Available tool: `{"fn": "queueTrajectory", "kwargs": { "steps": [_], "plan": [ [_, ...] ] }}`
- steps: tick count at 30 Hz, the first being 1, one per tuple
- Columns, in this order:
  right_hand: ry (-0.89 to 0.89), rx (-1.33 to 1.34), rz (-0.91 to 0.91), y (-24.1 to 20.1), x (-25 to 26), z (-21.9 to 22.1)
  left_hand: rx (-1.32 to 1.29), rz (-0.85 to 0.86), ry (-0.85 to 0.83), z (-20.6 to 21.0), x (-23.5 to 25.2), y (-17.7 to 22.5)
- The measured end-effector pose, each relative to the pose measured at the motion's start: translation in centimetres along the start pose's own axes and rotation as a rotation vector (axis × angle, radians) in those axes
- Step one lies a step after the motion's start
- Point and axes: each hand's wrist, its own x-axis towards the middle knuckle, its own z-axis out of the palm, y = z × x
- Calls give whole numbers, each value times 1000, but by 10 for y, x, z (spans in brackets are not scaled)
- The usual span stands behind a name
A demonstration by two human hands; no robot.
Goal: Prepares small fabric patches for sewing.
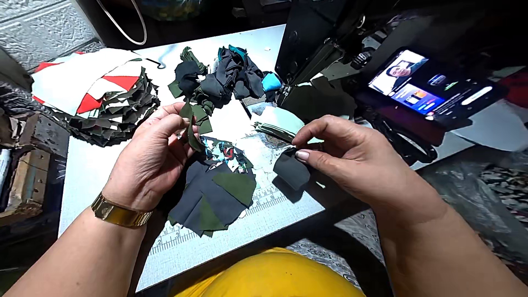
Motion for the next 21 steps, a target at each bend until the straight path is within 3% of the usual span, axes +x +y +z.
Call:
{"fn": "queueTrajectory", "kwargs": {
  "steps": [3, 6, 9, 12, 18, 21],
  "plan": [
    [-25, 46, 0, 4, 1, -2, -8, -10, 0, 0, 0, 0],
    [-46, -249, 0, 10, -1, 2, -13, -21, 5, 1, 0, 0],
    [-9, -559, -128, 10, -1, 5, -13, -14, 8, 1, 0, 0],
    [14, -688, -204, 4, -3, 8, -6, -17, 1, 0, 1, 0],
    [-164, -943, -62, -12, -16, 5, -7, -34, 3, 1, 0, 2],
    [-172, -966, -127, -21, -18, -5, -2, -28, 17, 1, -1, 3]
  ]
}}
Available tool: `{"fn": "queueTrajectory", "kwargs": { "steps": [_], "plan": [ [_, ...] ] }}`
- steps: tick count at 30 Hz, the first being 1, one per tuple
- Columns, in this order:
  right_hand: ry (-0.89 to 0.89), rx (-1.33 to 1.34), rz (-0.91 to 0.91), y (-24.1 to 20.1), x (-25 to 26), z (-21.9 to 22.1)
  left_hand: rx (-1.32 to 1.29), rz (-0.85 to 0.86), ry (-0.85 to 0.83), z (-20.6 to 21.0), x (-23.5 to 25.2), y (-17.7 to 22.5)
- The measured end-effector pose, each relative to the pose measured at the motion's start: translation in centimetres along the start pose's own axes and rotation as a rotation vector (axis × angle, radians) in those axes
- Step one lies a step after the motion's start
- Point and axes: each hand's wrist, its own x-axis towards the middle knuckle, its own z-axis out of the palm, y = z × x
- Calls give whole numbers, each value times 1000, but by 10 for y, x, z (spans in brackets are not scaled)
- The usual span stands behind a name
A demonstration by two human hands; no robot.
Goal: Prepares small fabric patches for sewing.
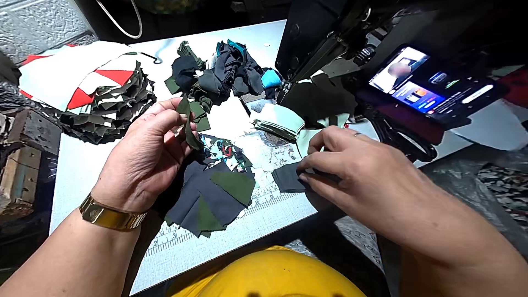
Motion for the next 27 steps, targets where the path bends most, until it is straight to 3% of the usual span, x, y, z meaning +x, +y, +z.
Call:
{"fn": "queueTrajectory", "kwargs": {
  "steps": [6, 11, 15, 18, 21, 24, 27],
  "plan": [
    [-3, 277, -109, 11, -5, 13, 10, 9, -20, 1, 0, -1],
    [-11, 183, 90, -14, -4, 25, 20, 6, -23, 0, 0, -2],
    [123, 267, 186, -7, -1, 14, 10, -4, 9, 1, 0, -1],
    [174, 334, 93, 7, -8, -3, 12, -9, 6, -1, 1, 0],
    [63, 412, -47, 17, -17, -2, -14, -19, -7, -2, 1, 0],
    [-40, 413, -31, 13, -23, 11, -25, -43, -38, -2, 2, -1],
    [-1, 387, 7, 1, -21, 22, 23, -45, -76, -4, 2, 0]
  ]
}}
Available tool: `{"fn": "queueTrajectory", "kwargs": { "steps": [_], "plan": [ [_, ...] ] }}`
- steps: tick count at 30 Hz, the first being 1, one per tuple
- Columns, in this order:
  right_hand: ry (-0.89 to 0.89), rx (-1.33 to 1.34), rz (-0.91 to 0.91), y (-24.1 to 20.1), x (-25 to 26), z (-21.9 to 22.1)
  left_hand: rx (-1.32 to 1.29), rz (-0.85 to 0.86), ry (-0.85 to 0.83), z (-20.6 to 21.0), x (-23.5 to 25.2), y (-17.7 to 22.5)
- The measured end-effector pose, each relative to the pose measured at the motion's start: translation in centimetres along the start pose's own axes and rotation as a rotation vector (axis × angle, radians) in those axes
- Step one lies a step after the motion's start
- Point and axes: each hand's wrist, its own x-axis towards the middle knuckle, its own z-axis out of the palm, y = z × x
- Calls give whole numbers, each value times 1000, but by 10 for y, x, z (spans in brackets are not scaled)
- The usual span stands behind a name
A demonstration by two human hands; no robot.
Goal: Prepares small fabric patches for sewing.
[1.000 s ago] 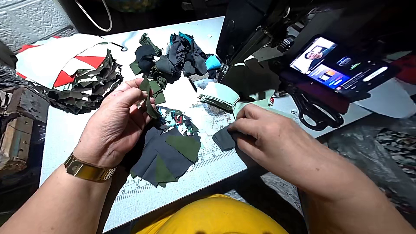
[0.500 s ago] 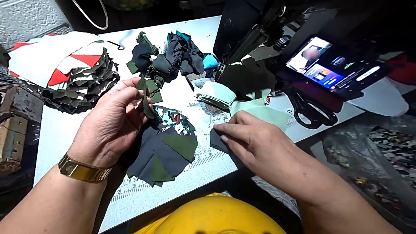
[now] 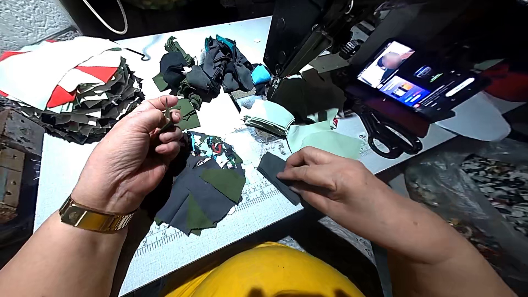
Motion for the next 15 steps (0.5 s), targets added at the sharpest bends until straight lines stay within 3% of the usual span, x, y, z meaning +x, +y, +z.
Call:
{"fn": "queueTrajectory", "kwargs": {
  "steps": [8, 15],
  "plan": [
    [286, -58, 68, 2, -1, -28, -100, -61, 2, 2, -3, 5],
    [123, 28, -68, 2, -10, -17, -161, -107, -25, 4, -1, 5]
  ]
}}
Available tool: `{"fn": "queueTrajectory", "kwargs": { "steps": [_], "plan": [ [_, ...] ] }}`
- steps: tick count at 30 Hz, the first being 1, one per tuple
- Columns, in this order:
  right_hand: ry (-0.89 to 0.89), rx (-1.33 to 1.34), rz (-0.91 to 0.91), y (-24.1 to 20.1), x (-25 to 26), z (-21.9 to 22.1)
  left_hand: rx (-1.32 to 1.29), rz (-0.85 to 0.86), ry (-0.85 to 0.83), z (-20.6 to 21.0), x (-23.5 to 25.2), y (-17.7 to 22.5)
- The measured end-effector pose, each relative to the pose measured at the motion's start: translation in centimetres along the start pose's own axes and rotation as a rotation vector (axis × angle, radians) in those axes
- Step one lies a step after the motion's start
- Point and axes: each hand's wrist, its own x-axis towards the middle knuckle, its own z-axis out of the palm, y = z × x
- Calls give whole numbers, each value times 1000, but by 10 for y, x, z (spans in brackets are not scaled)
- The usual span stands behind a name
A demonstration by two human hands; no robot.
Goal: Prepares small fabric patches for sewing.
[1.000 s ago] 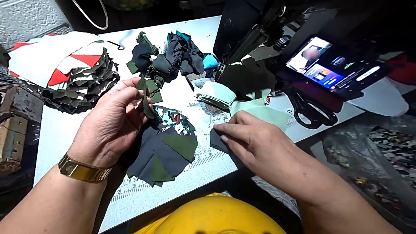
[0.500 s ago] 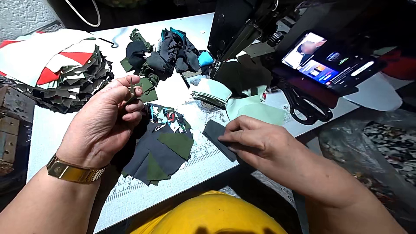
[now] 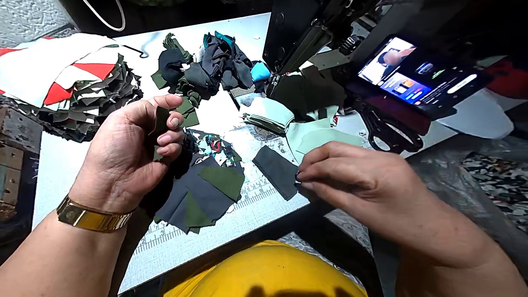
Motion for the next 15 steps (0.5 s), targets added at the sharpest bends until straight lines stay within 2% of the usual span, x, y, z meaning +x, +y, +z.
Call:
{"fn": "queueTrajectory", "kwargs": {
  "steps": [4, 10, 15],
  "plan": [
    [-103, -5, -11, 3, -3, 11, -34, -25, 45, 1, 3, 1],
    [-96, -65, -42, 2, -2, 13, 17, 48, -5, -3, 1, -4],
    [-103, -81, -95, -1, 2, 17, -60, 45, -58, -4, -1, -4]
  ]
}}
